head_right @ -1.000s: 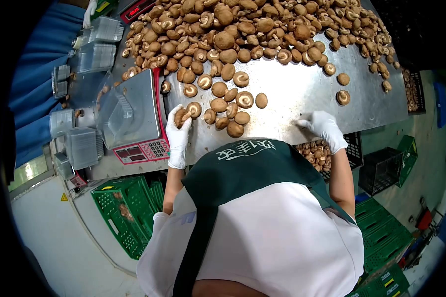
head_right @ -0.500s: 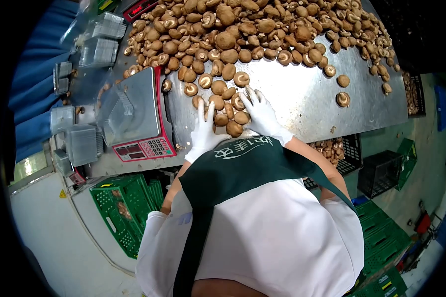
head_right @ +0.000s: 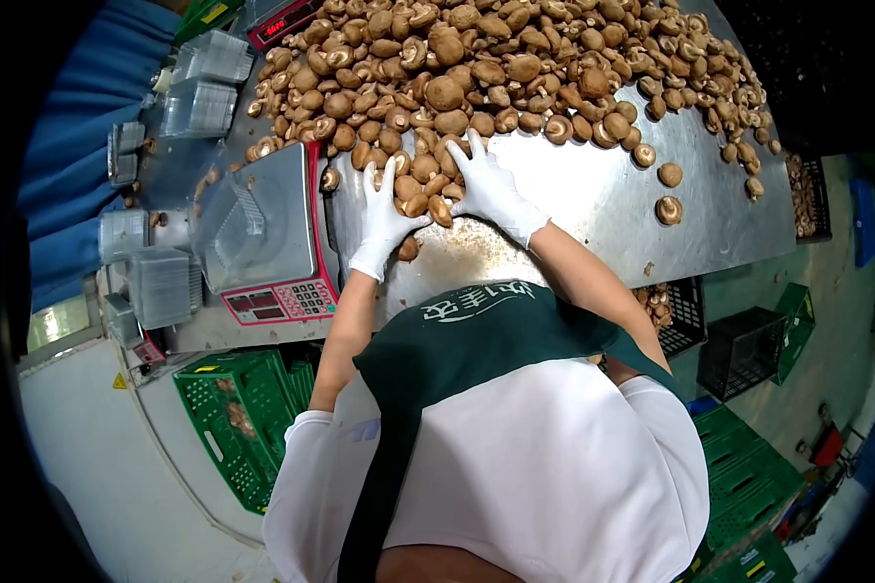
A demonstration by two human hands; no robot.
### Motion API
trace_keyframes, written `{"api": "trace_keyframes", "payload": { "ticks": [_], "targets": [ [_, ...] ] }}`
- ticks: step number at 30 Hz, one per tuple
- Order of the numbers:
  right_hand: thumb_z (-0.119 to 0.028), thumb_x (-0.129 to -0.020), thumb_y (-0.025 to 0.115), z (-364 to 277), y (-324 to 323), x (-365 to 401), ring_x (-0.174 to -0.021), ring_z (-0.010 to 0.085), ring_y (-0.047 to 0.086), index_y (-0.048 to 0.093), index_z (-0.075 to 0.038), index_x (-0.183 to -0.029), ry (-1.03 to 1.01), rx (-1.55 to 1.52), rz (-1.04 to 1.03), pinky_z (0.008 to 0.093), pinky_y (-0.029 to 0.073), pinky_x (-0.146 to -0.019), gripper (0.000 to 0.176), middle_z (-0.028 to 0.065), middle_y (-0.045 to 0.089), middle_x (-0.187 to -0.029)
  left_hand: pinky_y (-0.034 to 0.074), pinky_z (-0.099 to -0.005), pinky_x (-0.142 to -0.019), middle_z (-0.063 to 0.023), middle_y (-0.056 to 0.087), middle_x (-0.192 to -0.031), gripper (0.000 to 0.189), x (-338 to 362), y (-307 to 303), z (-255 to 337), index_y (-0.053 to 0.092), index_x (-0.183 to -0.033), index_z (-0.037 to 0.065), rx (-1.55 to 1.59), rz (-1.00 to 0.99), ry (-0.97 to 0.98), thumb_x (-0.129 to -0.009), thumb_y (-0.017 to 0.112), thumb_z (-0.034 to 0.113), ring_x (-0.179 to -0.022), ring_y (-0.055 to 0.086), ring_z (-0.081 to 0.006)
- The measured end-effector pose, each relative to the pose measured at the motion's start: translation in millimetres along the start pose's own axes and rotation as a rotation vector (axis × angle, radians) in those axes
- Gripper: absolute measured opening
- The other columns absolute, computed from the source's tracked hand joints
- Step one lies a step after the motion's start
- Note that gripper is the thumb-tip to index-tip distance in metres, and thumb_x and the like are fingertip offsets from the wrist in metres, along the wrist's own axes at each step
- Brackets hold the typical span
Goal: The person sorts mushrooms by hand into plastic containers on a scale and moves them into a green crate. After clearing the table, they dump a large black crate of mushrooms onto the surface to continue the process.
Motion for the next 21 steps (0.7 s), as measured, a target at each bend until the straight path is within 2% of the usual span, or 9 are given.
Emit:
{"api": "trace_keyframes", "payload": {
  "ticks": [4, 6, 7, 10, 11, 13, 17, 21],
  "targets": [
    [-0.030, -0.057, 0.083, 5, 0, 4, -0.114, 0.0418, 0.048, 0.034, -0.013, -0.138, -0.071, -0.040, 0.060, 0.0445, 0.050, -0.085, 0.096, 0.0255, 0.030, -0.140, 0.041, -0.0415, -0.099, -0.0255, 0.021, -0.143, 0.103, 4, -2, -3, 0.036, -0.138, 0.018, 0.043, -0.053, 0.018, -0.049, 0.087, 0.024, -0.125, 0.038, -0.0441],
    [-0.027, -0.060, 0.082, 5, -2, 10, -0.117, 0.0383, 0.047, 0.037, -0.014, -0.136, -0.207, -0.116, 0.058, 0.0426, 0.049, -0.089, 0.089, 0.0204, 0.036, -0.137, 0.038, -0.0407, -0.102, -0.0237, 0.022, -0.142, 0.089, 10, 2, -9, 0.045, -0.133, 0.018, 0.087, -0.019, 0.117, -0.053, 0.086, 0.020, -0.126, 0.036, -0.0426],
    [-0.027, -0.060, 0.082, 5, -3, 13, -0.117, 0.0383, 0.047, 0.037, -0.014, -0.136, -0.211, -0.115, 0.061, 0.0426, 0.049, -0.089, 0.089, 0.0204, 0.036, -0.137, 0.038, -0.0406, -0.102, -0.0238, 0.027, -0.139, 0.079, 16, 1, -6, 0.050, -0.128, 0.016, 0.142, 0.037, 0.172, -0.057, 0.082, 0.017, -0.126, 0.037, -0.0426],
    [-0.024, -0.061, 0.080, 4, -2, 24, -0.117, 0.0343, 0.048, 0.042, -0.015, -0.132, -0.175, -0.196, 0.044, 0.0402, 0.047, -0.091, 0.081, 0.0150, 0.043, -0.133, 0.038, -0.0423, -0.101, -0.0235, 0.036, -0.131, 0.068, 36, 11, -8, 0.054, -0.123, 0.013, 0.219, 0.136, 0.213, -0.059, 0.078, 0.012, -0.122, 0.041, -0.0413],
    [-0.024, -0.061, 0.080, 6, -1, 27, -0.117, 0.0343, 0.048, 0.042, -0.015, -0.132, -0.178, -0.196, 0.041, 0.0402, 0.047, -0.091, 0.081, 0.0150, 0.043, -0.133, 0.039, -0.0420, -0.100, -0.0236, 0.037, -0.131, 0.067, 42, 12, -7, 0.054, -0.122, 0.013, 0.205, 0.162, 0.195, -0.059, 0.078, 0.011, -0.120, 0.043, -0.0414],
    [-0.025, -0.062, 0.080, 11, 3, 32, -0.114, 0.0338, 0.051, 0.044, -0.015, -0.129, -0.128, -0.299, 0.103, 0.0394, 0.047, -0.091, 0.077, 0.0149, 0.047, -0.130, 0.049, -0.0413, -0.085, -0.0213, 0.038, -0.132, 0.063, 50, 12, -7, 0.055, -0.121, 0.016, 0.139, 0.260, 0.173, -0.062, 0.078, 0.017, -0.110, 0.052, -0.0399],
    [-0.026, -0.062, 0.079, 4, 2, 30, -0.107, 0.0328, 0.054, 0.046, -0.014, -0.128, -0.079, -0.242, 0.090, 0.0386, 0.047, -0.088, 0.074, 0.0143, 0.052, -0.122, 0.049, -0.0408, -0.086, -0.0215, 0.041, -0.128, 0.064, 41, 17, -7, 0.055, -0.121, 0.016, 0.162, 0.276, 0.129, -0.061, 0.079, 0.019, -0.108, 0.053, -0.0394],
    [-0.027, -0.061, 0.079, -2, -1, 27, -0.106, 0.0326, 0.055, 0.046, -0.014, -0.128, -0.044, -0.317, 0.060, 0.0388, 0.048, -0.088, 0.076, 0.0144, 0.054, -0.117, 0.047, -0.0381, -0.088, -0.0202, 0.046, -0.116, 0.069, 23, 16, -11, 0.056, -0.120, 0.013, 0.312, 0.178, 0.059, -0.056, 0.083, 0.020, -0.102, 0.055, -0.0350]
  ]
}}
Point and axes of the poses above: each hand's wrist, its own x-axis away from the middle knuckle, its own y-axis out of the palm, z = x × y, the point moved 1 cm from there along -x, towards the middle knuckle
